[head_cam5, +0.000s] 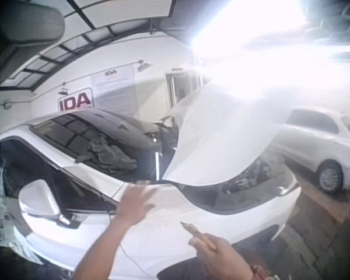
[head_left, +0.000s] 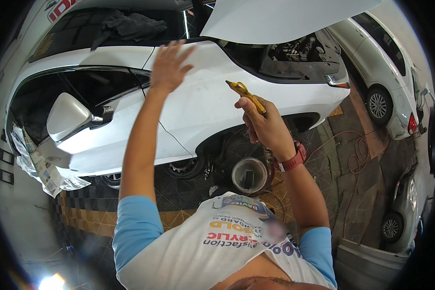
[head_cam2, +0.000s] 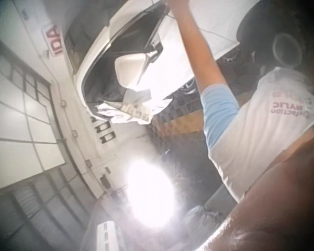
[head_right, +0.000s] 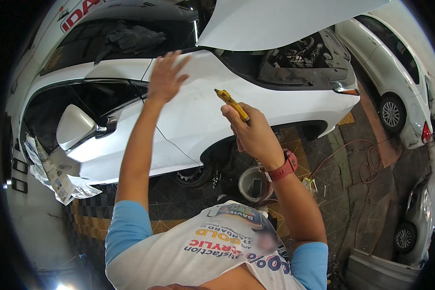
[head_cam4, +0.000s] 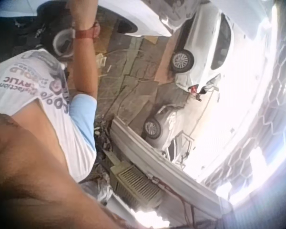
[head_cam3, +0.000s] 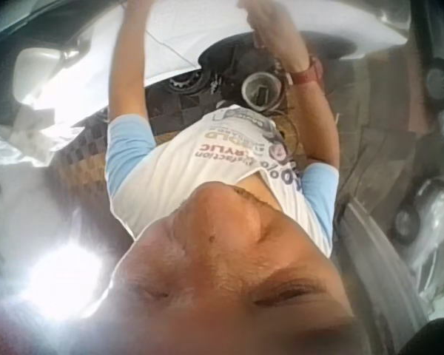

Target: The person uses a yellow utility knife to scrape the surface of a white car fender, then switches to a sanding block to sand the same area. They later handle and inspect several sheets of sandpaper, folding and tearing them before the clip ends.

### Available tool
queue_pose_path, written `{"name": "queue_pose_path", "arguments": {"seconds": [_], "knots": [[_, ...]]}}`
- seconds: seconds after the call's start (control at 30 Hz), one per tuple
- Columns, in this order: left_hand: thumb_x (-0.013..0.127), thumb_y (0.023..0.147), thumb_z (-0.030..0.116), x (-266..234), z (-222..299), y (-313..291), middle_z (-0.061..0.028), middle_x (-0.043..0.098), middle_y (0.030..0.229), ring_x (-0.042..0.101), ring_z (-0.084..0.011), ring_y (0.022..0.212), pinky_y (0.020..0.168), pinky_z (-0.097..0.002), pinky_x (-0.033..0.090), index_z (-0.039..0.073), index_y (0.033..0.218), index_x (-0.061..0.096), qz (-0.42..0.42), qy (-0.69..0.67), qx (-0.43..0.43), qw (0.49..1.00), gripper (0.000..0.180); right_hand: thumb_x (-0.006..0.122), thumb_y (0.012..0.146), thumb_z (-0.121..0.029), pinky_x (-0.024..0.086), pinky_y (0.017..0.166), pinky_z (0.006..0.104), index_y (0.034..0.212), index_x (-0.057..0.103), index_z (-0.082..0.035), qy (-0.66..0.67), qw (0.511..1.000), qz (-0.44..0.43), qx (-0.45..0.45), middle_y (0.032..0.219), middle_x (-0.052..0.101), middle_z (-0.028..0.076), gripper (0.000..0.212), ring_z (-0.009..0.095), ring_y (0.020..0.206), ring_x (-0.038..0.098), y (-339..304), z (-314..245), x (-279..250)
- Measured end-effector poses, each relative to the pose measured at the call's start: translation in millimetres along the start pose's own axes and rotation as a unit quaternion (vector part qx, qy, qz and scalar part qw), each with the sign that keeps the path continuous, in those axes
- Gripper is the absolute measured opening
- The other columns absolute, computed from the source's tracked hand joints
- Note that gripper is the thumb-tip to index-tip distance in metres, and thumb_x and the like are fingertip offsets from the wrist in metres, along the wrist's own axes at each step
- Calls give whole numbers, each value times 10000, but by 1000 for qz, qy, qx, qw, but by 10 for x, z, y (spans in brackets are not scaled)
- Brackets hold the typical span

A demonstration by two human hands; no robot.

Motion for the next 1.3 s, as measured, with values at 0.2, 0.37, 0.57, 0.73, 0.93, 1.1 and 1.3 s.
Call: {"name": "queue_pose_path", "arguments": {"seconds": [0.2, 0.37, 0.57, 0.73, 0.93, 1.1, 1.3], "knots": [[448, 1074, 656, -162, -416, -387, -56, 409, 1719, 304, -313, 1625, 1301, -669, 186, 285, 1664, 416, 74, 72, -139, 985, 697, 622, 1105, -487, 415, 405, 224, 1009, 653, -26, 13, 999, 36, -9, 655, 481, -52, 472, 42, 447, 479, -52, 2, -307], [512, 1054, 649, 333, 532, 120, -133, 406, 1706, 277, -406, 1621, 1291, -694, 156, 136, 1649, 423, 159, -94, -117, 976, 791, 613, 1114, -468, 410, 402, 226, 1021, 661, -42, 24, 998, 62, -5, 647, 477, -58, 439, 44, 438, 473, -93, -37, -442], [444, 1050, 696, 434, 1432, 449, -4, 266, 1796, 151, -299, 1672, 1301, -719, 51, 307, 1700, 358, -18, -2, -19, 1000, 762, 632, 1099, -494, 410, 407, 242, 963, 628, -24, 14, 1000, 20, -5, 662, 493, -50, 489, 57, 440, 477, -23, -49, -214], [603, 1016, 612, 150, 346, -2, 7, 234, 1806, 214, -316, 1658, 1295, -695, 172, 461, 1675, 353, 28, -26, -50, 998, 721, 644, 1089, -505, 418, 413, 240, 974, 634, -15, -3, 999, 32, 2, 673, 502, -42, 503, 55, 444, 484, -94, 8, -277], [503, 1041, 679, -47, -550, -605, -123, 207, 1803, 218, -475, 1624, 1211, -818, 132, 328, 1719, 308, 152, 40, -222, 962, 788, 631, 1098, -493, 421, 409, 223, 1077, 676, -11, 22, 999, 44, 4, 686, 514, -44, 484, 42, 446, 490, -91, 131, -357], [539, 1003, 710, 467, 940, 108, -113, 176, 1814, 119, -384, 1672, 1289, -730, 45, 276, 1737, 253, 50, -83, -108, 989, 899, 630, 1101, -485, 418, 408, 225, 1069, 671, -11, 14, 1000, 6, 11, 688, 522, -40, 477, 49, 446, 495, 17, 127, -125], [499, 1042, 670, 518, 1766, 173, -37, 258, 1799, 161, -275, 1674, 1358, -557, 70, 251, 1717, 309, -70, -142, 78, 984, 816, 628, 1108, -462, 413, 411, 228, 1049, 658, 5, -24, 999, -30, 22, 685, 523, -35, 471, 55, 455, 498, 72, 152, 134]]}}
Point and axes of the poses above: each hand's wrist, its own y-axis towards the middle knuckle, its own x-axis out of the palm, z = x × y, the point moved 6 cm from there along y, towards the middle knuckle
